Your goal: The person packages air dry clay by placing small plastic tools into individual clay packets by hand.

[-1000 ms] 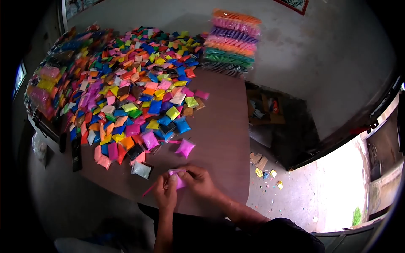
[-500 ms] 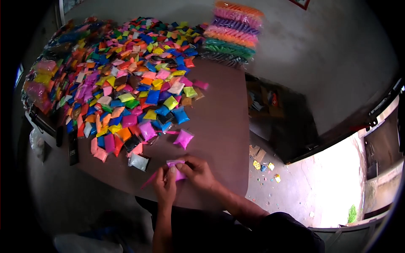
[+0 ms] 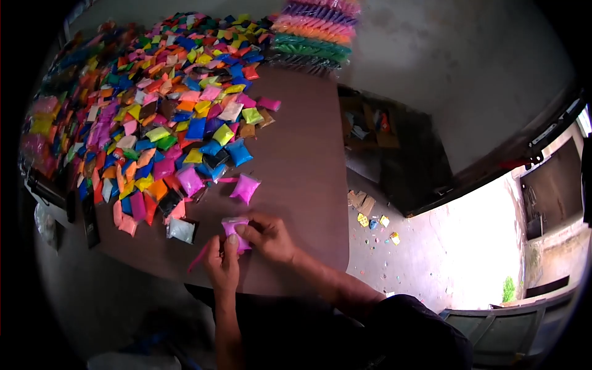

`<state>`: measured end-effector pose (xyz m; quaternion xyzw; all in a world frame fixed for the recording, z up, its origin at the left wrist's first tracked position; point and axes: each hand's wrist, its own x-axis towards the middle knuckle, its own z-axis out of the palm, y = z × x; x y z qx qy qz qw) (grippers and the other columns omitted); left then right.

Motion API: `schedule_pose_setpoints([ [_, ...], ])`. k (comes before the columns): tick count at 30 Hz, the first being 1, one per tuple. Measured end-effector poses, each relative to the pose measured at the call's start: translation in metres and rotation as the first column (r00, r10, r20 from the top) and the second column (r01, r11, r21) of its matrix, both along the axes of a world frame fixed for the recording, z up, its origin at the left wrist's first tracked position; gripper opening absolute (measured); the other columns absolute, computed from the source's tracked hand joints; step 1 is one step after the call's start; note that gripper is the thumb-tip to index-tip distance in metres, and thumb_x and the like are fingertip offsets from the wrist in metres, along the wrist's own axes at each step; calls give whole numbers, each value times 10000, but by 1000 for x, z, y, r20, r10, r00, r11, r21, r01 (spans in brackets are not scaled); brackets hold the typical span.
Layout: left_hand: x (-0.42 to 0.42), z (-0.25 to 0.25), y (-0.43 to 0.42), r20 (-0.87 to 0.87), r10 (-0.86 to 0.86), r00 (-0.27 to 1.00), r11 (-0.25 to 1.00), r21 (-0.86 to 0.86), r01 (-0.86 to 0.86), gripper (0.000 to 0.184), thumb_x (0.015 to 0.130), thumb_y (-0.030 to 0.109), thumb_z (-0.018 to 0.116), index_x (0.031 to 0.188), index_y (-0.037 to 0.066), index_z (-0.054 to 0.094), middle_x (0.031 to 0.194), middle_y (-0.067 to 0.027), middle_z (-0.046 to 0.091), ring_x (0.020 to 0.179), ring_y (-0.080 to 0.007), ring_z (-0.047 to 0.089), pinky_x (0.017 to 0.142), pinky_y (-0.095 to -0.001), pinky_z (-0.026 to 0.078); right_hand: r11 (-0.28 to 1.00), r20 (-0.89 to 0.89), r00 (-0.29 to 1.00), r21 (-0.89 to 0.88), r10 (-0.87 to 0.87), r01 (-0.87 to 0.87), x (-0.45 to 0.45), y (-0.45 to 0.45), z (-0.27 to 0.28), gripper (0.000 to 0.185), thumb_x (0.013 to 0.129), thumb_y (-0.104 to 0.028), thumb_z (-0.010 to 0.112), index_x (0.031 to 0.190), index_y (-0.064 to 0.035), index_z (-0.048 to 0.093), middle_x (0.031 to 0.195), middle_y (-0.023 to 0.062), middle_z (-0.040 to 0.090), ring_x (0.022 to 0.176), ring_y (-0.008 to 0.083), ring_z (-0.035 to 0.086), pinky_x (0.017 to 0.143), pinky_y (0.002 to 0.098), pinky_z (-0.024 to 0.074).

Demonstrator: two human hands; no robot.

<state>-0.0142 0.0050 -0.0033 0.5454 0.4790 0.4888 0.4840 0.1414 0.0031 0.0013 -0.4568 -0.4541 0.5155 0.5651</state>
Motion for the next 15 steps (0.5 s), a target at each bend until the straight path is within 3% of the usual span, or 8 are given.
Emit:
schedule_pose_setpoints([
  [1, -1, 1, -1, 73, 16, 997, 999, -36, -13, 228, 1041, 217, 675, 1071, -8, 673, 869, -25, 666, 728, -78, 563, 636, -256, 453, 999, -49, 999, 32, -9, 10, -3, 2, -5, 231, 1019, -108, 721, 1216, 12, 715, 1041, 27, 725, 971, 84, 638, 833, 281, 535],
  [4, -9, -6, 3, -36, -27, 999, 995, 94, 30, 233, 1034, 209, 682, 1122, -7, 681, 896, -27, 671, 762, -78, 568, 658, -247, 461, 999, -26, 999, 25, -27, 28, -1, 3, -10, 202, 1012, -86, 726, 1191, 7, 722, 1026, 0, 720, 951, 62, 622, 818, 251, 522],
  [6, -10, 3, 3, -45, -68, 997, 995, 70, 71, 229, 1030, 208, 686, 1127, 0, 689, 880, -10, 653, 751, -66, 547, 640, -239, 436, 1000, -46, 999, 14, -19, 20, -3, 2, -9, 200, 1011, -81, 722, 1191, 7, 722, 1032, -2, 718, 947, 57, 619, 819, 247, 520],
  [8, -6, 2, 2, 9, -23, 1000, 999, 47, 22, 181, 1016, 186, 705, 1071, 14, 693, 808, 30, 583, 673, -36, 465, 577, -233, 364, 1000, -51, 998, 5, -21, 22, -4, 0, -7, 197, 1011, -77, 718, 1190, 6, 721, 1039, -5, 716, 943, 53, 616, 820, 243, 517],
  [15, -6, -1, 1, 21, -7, 1000, 995, 99, 5, 208, 1013, 207, 727, 1007, 7, 672, 768, 49, 546, 665, -27, 454, 574, -223, 350, 999, -19, 999, 33, 27, -26, 1, 1, -7, 189, 1013, -66, 702, 1187, 6, 718, 1025, 2, 699, 931, 59, 613, 815, 237, 512],
])
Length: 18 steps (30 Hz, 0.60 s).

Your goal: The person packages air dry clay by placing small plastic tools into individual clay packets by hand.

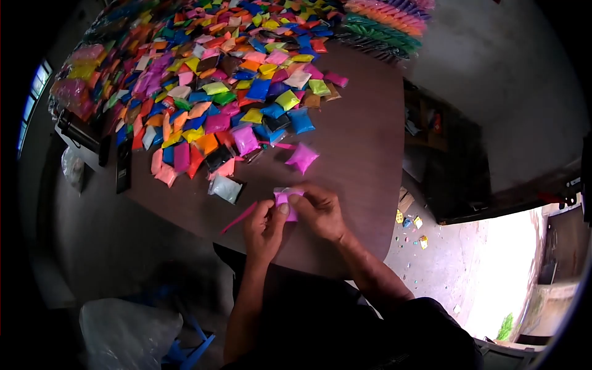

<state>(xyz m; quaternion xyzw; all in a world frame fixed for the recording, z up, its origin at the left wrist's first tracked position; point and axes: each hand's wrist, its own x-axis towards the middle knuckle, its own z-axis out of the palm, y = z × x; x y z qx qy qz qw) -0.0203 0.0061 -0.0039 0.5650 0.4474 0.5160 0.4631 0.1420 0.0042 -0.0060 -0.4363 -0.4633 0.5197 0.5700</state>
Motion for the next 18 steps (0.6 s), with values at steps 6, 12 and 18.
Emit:
schedule_pose_setpoints([
  [6, 3, 9, 3, 120, -14, 993, 999, -44, 19, 199, 1025, 198, 717, 1003, 5, 675, 772, 60, 540, 672, -25, 451, 586, -220, 353, 999, 23, 999, 31, 27, -28, 2, 0, -1, 180, 1016, -54, 698, 1186, -3, 725, 1037, 14, 716, 935, 75, 626, 820, 252, 518],
  [12, -2, -2, 1, 79, 3, 997, 1000, -30, -1, 177, 1033, 174, 703, 1016, -1, 680, 788, 52, 573, 704, -22, 480, 612, -211, 375, 997, 121, 992, 61, 43, -51, -2, -1, 6, 175, 1013, -58, 703, 1177, -5, 731, 1035, 36, 723, 958, 95, 644, 834, 264, 526],
  [18, 3, 3, 2, 156, 11, 988, 998, -56, -2, 167, 1039, 171, 704, 1009, 8, 686, 857, 45, 619, 747, -21, 508, 649, -200, 404, 1000, 67, 998, 17, 14, -15, -2, -2, 8, 146, 994, -30, 705, 1131, 5, 741, 1035, 58, 731, 949, 114, 659, 838, 274, 534],
])
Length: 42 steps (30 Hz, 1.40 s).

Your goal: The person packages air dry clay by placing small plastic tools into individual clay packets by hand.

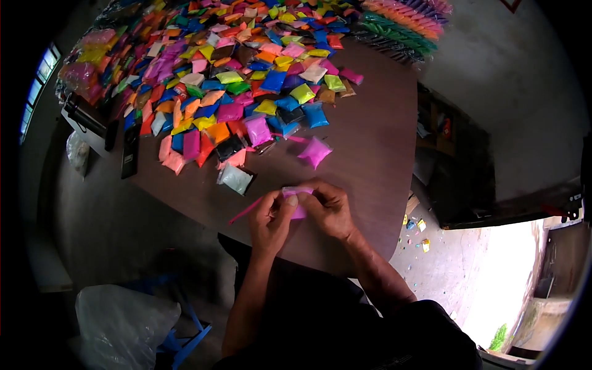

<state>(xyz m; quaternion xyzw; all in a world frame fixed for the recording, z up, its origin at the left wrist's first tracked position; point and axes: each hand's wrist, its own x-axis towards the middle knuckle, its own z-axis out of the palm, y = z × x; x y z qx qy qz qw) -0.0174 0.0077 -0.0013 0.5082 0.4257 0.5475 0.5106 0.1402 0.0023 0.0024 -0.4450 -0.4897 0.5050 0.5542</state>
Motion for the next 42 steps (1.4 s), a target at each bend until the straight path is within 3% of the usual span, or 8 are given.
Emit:
schedule_pose_setpoints([
  [9, -5, -10, -1, -8, 45, 999, 999, 28, -44, 172, 1041, 182, 708, 1060, 13, 687, 876, 47, 638, 773, -20, 527, 670, -192, 419, 1000, 155, 988, 27, 7, -12, -1, -3, 5, 156, 973, -31, 728, 1124, 7, 740, 1026, 54, 734, 921, 111, 659, 826, 277, 539],
  [17, 3, 8, -1, 103, 25, 994, 999, 24, -27, 147, 1028, 150, 715, 1084, 16, 694, 872, 55, 617, 745, -16, 506, 640, -196, 403, 997, -18, 997, 26, -71, 72, -3, -4, -3, 133, 1005, -53, 714, 1122, 11, 728, 935, 12, 723, 853, 63, 620, 737, 240, 521],
  [26, -5, -9, -2, -142, 11, 990, 997, 71, -1, 191, 1023, 175, 730, 1072, -9, 711, 847, 70, 623, 723, -8, 506, 622, -191, 403, 997, 4, 997, 9, -74, 74, -2, -7, -7, 104, 1017, -58, 706, 1086, 13, 738, 965, 33, 739, 867, 78, 640, 764, 254, 532],
  [31, -8, 14, -15, 15, 85, 996, 995, 45, -86, 192, 982, 148, 763, 1089, -6, 720, 857, 5, 673, 742, -66, 578, 685, -222, 485, 995, 156, 986, -66, -64, 76, 5, -21, 19, 137, 994, -86, 729, 1084, 17, 738, 949, 60, 746, 873, 109, 671, 772, 282, 547],
  [35, -54, 21, -26, -512, 247, 823, 962, 230, -146, 254, 898, 64, 809, 1139, 41, 735, 996, -83, 755, 817, -152, 700, 758, -272, 563, 990, 540, 837, -46, -87, 133, 14, -35, 33, 201, 937, -146, 773, 1085, -12, 750, 968, 142, 761, 859, 218, 742, 764, 330, 576],
  [37, -71, 16, -25, -521, 237, 820, 966, 218, -140, 221, 927, 93, 798, 1128, 35, 728, 981, -58, 724, 820, -156, 649, 742, -303, 527, 993, 568, 817, 6, -102, 120, 19, -40, 27, 234, 926, -159, 774, 1115, -25, 746, 991, 156, 749, 861, 264, 743, 757, 356, 583],
  [39, -88, 13, -19, -741, 405, 535, 885, 465, -27, 203, 927, 108, 792, 1110, 47, 730, 1017, -134, 710, 872, -288, 680, 781, -396, 548, 991, 602, 787, 60, -132, 120, 22, -48, 25, 269, 914, -173, 776, 1146, -39, 742, 1014, 171, 738, 864, 310, 743, 750, 381, 591],
  [42, -104, 1, -16, -755, 371, 540, 894, 447, 11, 178, 933, 125, 782, 1086, 54, 725, 992, -181, 669, 909, -380, 660, 811, -448, 547, 967, 711, 657, 150, -250, 205, 17, -56, 13, 372, 889, -136, 785, 1232, -31, 684, 1030, 161, 677, 842, 310, 702, 748, 404, 582],
])
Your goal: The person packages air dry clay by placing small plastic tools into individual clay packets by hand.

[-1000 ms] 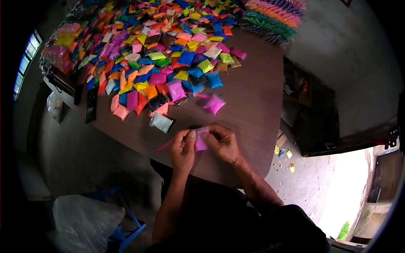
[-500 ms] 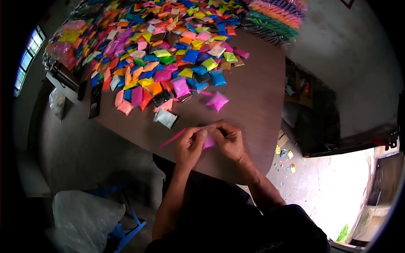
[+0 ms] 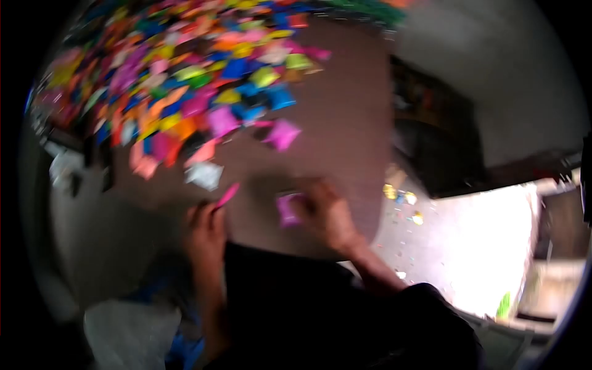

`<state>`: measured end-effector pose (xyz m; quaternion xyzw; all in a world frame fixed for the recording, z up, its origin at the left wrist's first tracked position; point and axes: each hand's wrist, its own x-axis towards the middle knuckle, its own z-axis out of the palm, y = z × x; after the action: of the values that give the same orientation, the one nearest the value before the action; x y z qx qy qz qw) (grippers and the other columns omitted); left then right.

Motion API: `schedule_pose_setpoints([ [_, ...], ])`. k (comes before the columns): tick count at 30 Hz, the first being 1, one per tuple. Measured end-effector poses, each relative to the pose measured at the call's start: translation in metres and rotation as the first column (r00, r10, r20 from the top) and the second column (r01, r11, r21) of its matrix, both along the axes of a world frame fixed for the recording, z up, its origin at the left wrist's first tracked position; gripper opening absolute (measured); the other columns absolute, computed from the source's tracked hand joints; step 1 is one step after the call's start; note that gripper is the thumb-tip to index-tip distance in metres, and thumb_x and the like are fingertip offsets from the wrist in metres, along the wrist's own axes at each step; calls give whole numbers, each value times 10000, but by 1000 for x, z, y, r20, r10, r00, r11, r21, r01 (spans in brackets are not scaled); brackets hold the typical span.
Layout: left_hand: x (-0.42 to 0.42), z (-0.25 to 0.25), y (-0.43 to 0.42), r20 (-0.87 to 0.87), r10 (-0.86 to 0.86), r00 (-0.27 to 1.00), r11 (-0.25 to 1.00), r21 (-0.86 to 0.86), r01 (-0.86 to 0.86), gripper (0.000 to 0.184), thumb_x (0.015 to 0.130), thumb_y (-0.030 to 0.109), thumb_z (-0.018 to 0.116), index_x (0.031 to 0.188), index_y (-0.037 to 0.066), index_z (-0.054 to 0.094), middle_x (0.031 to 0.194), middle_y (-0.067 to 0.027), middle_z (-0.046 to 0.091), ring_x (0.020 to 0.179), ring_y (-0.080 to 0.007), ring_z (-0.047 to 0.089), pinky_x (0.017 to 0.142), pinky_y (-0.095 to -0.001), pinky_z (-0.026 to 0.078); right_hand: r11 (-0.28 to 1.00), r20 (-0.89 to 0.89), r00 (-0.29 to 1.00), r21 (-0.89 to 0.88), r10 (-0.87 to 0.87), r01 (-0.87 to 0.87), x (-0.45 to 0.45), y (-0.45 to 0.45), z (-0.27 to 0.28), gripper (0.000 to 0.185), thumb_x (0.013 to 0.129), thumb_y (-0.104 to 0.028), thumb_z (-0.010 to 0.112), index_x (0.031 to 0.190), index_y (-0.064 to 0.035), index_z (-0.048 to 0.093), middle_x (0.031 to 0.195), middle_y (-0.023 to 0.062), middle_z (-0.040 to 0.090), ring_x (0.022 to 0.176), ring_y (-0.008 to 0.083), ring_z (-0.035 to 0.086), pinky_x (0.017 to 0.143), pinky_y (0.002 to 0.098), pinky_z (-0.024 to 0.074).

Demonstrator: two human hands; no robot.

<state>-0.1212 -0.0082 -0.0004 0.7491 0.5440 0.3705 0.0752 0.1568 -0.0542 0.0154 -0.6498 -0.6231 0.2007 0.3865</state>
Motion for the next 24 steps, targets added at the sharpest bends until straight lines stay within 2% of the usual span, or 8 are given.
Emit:
schedule_pose_setpoints([
  [1, -7, -5, 0, -65, 4, 998, 999, -53, -7, 156, 945, 117, 769, 1082, 55, 727, 990, -186, 666, 920, -388, 660, 823, -445, 550, 998, 80, 997, 62, 13, -18, 1, -1, -4, 357, 940, -206, 728, 1259, -74, 635, 1179, 180, 644, 936, 411, 680, 734, 497, 593],
  [5, -33, -38, 15, -33, -96, 995, 983, -163, 89, 90, 1006, 100, 699, 1054, 25, 714, 1058, -221, 675, 949, -416, 648, 854, -473, 541, 958, 15, 994, 266, 106, -106, 8, -20, -3, 401, 884, -190, 755, 1235, -52, 619, 1301, 190, 562, 1114, 423, 620, 893, 490, 574],
  [7, -49, -57, 29, -87, -175, 981, 982, -79, 168, 143, 1039, 135, 678, 1093, 3, 689, 1050, -189, 688, 943, -345, 654, 855, -442, 540, 958, -21, 995, 271, 100, -91, 7, -28, -8, 477, 843, -178, 776, 1256, -18, 600, 1333, 207, 539, 1157, 425, 596, 924, 486, 562],
  [9, 1, 22, 16, -128, -206, 970, 974, -124, 191, 147, 1014, 154, 687, 1048, 15, 725, 1031, -168, 724, 934, -329, 685, 839, -432, 550, 943, 7, 994, 317, 105, -102, 2, -31, -14, 540, 813, -175, 784, 1283, 7, 591, 1341, 239, 521, 1195, 444, 570, 932, 496, 557],
  [10, 19, 52, 6, -183, -187, 965, 972, -176, 155, 159, 989, 172, 697, 1003, 28, 760, 1012, -147, 761, 926, -314, 715, 824, -422, 561, 952, 4, 993, 285, 118, -114, 0, -32, -19, 562, 805, -181, 785, 1293, 13, 587, 1337, 246, 521, 1181, 445, 570, 930, 497, 553],
  [11, 21, 57, 6, -139, -198, 970, 956, -246, 160, 224, 1007, 218, 697, 1021, 2, 754, 990, -204, 739, 927, -408, 688, 839, -485, 550, 959, -1, 991, 252, 134, -130, -1, -33, -24, 583, 797, -188, 787, 1303, 20, 583, 1333, 252, 521, 1167, 445, 571, 928, 498, 549],
  [20, 24, 59, 10, -324, -304, 896, 951, -158, 266, 136, 992, 182, 682, 969, 49, 678, 877, -170, 671, 823, -384, 648, 756, -492, 524, 949, 110, 983, 266, 147, -171, 0, -27, -26, 560, 807, -332, 793, 1238, 4, 672, 1269, 226, 569, 1122, 405, 559, 904, 483, 536],
  [24, 40, 68, 8, -257, -346, 902, 937, -53, 344, 138, 1006, 172, 664, 968, 40, 675, 872, -172, 674, 816, -381, 648, 746, -490, 518, 936, 172, 977, 307, 123, -172, -3, -27, -27, 484, 849, -335, 745, 1222, -31, 691, 1226, 197, 610, 1127, 401, 559, 913, 491, 531],
])
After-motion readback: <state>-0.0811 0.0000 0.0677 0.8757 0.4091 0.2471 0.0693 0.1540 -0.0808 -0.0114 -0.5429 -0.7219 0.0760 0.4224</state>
